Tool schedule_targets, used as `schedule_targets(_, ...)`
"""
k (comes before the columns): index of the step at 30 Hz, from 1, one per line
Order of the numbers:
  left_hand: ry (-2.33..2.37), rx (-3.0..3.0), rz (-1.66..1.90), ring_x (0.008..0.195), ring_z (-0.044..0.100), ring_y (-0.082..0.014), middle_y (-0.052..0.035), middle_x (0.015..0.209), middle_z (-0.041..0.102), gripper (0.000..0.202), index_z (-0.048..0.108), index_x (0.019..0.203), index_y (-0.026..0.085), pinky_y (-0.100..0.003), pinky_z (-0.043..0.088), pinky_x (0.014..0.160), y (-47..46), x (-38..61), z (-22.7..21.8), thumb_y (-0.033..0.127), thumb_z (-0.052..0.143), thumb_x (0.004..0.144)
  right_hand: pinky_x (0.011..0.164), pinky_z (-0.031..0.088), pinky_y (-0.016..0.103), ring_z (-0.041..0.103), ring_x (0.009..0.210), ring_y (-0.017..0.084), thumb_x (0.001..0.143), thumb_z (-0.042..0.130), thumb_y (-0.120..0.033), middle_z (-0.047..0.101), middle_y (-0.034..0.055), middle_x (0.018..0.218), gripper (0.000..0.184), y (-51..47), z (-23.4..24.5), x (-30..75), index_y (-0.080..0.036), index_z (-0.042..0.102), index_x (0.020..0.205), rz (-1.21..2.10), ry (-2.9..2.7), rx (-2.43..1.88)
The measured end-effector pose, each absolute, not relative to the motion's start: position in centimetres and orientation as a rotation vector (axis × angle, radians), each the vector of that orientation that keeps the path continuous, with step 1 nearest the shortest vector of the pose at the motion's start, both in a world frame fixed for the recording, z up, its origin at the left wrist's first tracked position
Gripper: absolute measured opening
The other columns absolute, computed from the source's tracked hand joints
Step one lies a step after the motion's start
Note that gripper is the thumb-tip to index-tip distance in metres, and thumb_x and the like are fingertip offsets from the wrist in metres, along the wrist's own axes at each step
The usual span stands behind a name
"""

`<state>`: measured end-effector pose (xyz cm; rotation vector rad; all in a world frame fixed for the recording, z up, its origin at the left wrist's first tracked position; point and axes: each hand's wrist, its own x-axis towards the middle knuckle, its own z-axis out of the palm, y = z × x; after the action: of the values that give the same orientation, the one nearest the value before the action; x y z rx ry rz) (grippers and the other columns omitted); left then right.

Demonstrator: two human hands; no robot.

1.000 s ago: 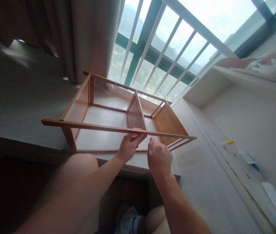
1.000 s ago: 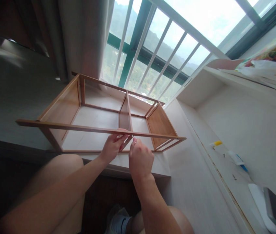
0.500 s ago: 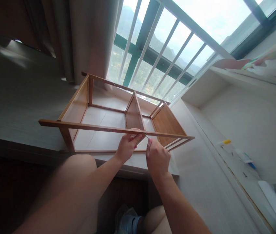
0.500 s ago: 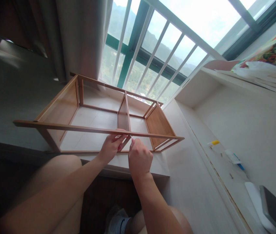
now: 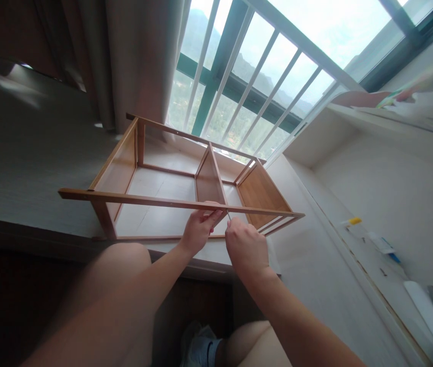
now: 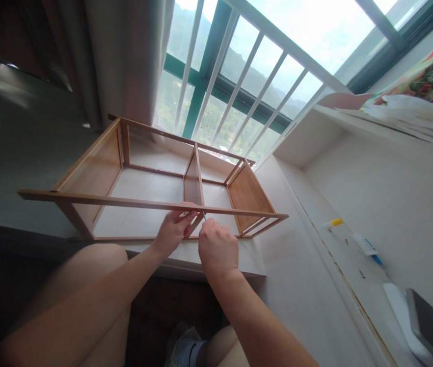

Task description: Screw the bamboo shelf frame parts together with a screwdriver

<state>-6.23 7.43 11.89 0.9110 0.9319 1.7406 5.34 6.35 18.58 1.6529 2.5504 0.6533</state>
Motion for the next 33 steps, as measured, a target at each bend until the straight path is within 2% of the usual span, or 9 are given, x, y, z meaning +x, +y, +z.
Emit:
schedule_targets(10, 0.908, 0.892, 1.75, 0.044, 0.039, -0.0035, 0.0038, 0.065, 0.054, 0.028, 0.064, 0.094, 0.018, -0.019, 0.031, 0.039, 7.6, -6.1, 11.5, 0.043, 0.066, 0.081, 0.058, 0.035, 0.028, 0.066, 0.068, 0.022, 0.094, 0.037, -0.018, 0.067, 0.007, 0.073, 0.027, 6.3, 21.2, 4.5, -0.019, 0.061, 0.082, 0.338, 2.496, 1.616)
schedule_targets(14, 0.894, 0.894, 1.749, 0.044, 0.039, -0.0037, 0.0042, 0.063, 0.052, 0.026, 0.064, 0.093, 0.017, -0.019, 0.031, 0.039, 7.7, -6.2, 11.4, 0.041, 0.065, 0.082, 0.058, 0.03, 0.028, 0.061, 0.068, 0.019, 0.097, 0.031, -0.025, 0.065, 0.0074, 0.072, 0.037, 6.8, 20.3, 4.7, -0.019, 0.059, 0.075, 0.133, 2.58, 1.78)
schedule_targets(17, 0.891, 0.903, 1.745, 0.045, 0.039, -0.0037, 0.0039, 0.064, 0.053, 0.027, 0.065, 0.093, 0.017, -0.019, 0.031, 0.04, 7.7, -6.2, 11.4, 0.042, 0.064, 0.082, 0.056, 0.026, 0.028, 0.052, 0.063, 0.017, 0.097, 0.029, -0.028, 0.06, 0.0055, 0.067, 0.039, 7.2, 19.1, 4.8, -0.019, 0.051, 0.067, -0.2, 2.724, 1.917)
schedule_targets(19, 0.895, 0.905, 1.745, 0.045, 0.039, -0.0037, 0.0039, 0.064, 0.053, 0.028, 0.065, 0.092, 0.016, -0.019, 0.031, 0.04, 7.7, -6.2, 11.4, 0.043, 0.065, 0.082, 0.054, 0.025, 0.028, 0.045, 0.057, 0.015, 0.097, 0.03, -0.03, 0.053, 0.0027, 0.059, 0.04, 7.3, 18.4, 4.7, -0.02, 0.044, 0.061, -0.593, 2.807, 1.993)
schedule_targets(21, 0.904, 0.908, 1.744, 0.044, 0.039, -0.0038, 0.0041, 0.065, 0.054, 0.03, 0.066, 0.092, 0.016, -0.019, 0.031, 0.041, 7.7, -6.3, 11.4, 0.044, 0.065, 0.081, 0.049, 0.022, 0.026, 0.034, 0.049, 0.012, 0.096, 0.031, -0.033, 0.041, -0.0018, 0.051, 0.04, 7.2, 18.0, 4.5, -0.021, 0.037, 0.058, -1.279, 2.698, 2.093)
schedule_targets(23, 0.92, 0.914, 1.737, 0.044, 0.039, -0.004, 0.0043, 0.064, 0.054, 0.031, 0.066, 0.093, 0.017, -0.02, 0.031, 0.041, 7.7, -6.4, 11.4, 0.045, 0.065, 0.081, 0.042, 0.017, 0.024, 0.021, 0.042, 0.01, 0.095, 0.032, -0.034, 0.027, -0.0066, 0.047, 0.037, 7.0, 18.0, 4.3, -0.022, 0.032, 0.06, -2.175, 2.277, 2.057)
schedule_targets(26, 0.937, 0.915, 1.747, 0.047, 0.04, -0.0045, 0.0037, 0.067, 0.056, 0.029, 0.066, 0.093, 0.017, -0.02, 0.032, 0.043, 7.6, -6.4, 11.4, 0.043, 0.065, 0.081, 0.038, 0.013, 0.019, 0.013, 0.043, 0.009, 0.095, 0.033, -0.025, 0.017, -0.0088, 0.05, 0.032, 6.2, 18.3, 3.9, -0.022, 0.028, 0.063, -3.238, 1.453, 1.532)
schedule_targets(29, 0.908, 0.913, 1.783, 0.057, 0.048, -0.0068, 0.0012, 0.075, 0.059, 0.026, 0.066, 0.091, 0.016, -0.02, 0.038, 0.051, 7.6, -6.4, 11.4, 0.04, 0.066, 0.082, 0.038, 0.019, 0.014, 0.018, 0.043, 0.008, 0.096, 0.032, -0.016, 0.02, -0.0085, 0.052, 0.032, 5.3, 18.2, 3.4, -0.021, 0.027, 0.065, -3.774, 0.92, 0.97)
schedule_targets(33, 0.865, 0.886, 1.796, 0.069, 0.055, -0.011, -0.0014, 0.08, 0.061, 0.025, 0.066, 0.089, 0.015, -0.022, 0.044, 0.062, 7.6, -6.3, 11.4, 0.039, 0.066, 0.082, 0.038, 0.025, 0.012, 0.024, 0.043, 0.007, 0.099, 0.033, -0.016, 0.025, -0.0081, 0.052, 0.035, 4.7, 17.6, 2.7, -0.021, 0.027, 0.066, -3.991, 0.609, 0.642)
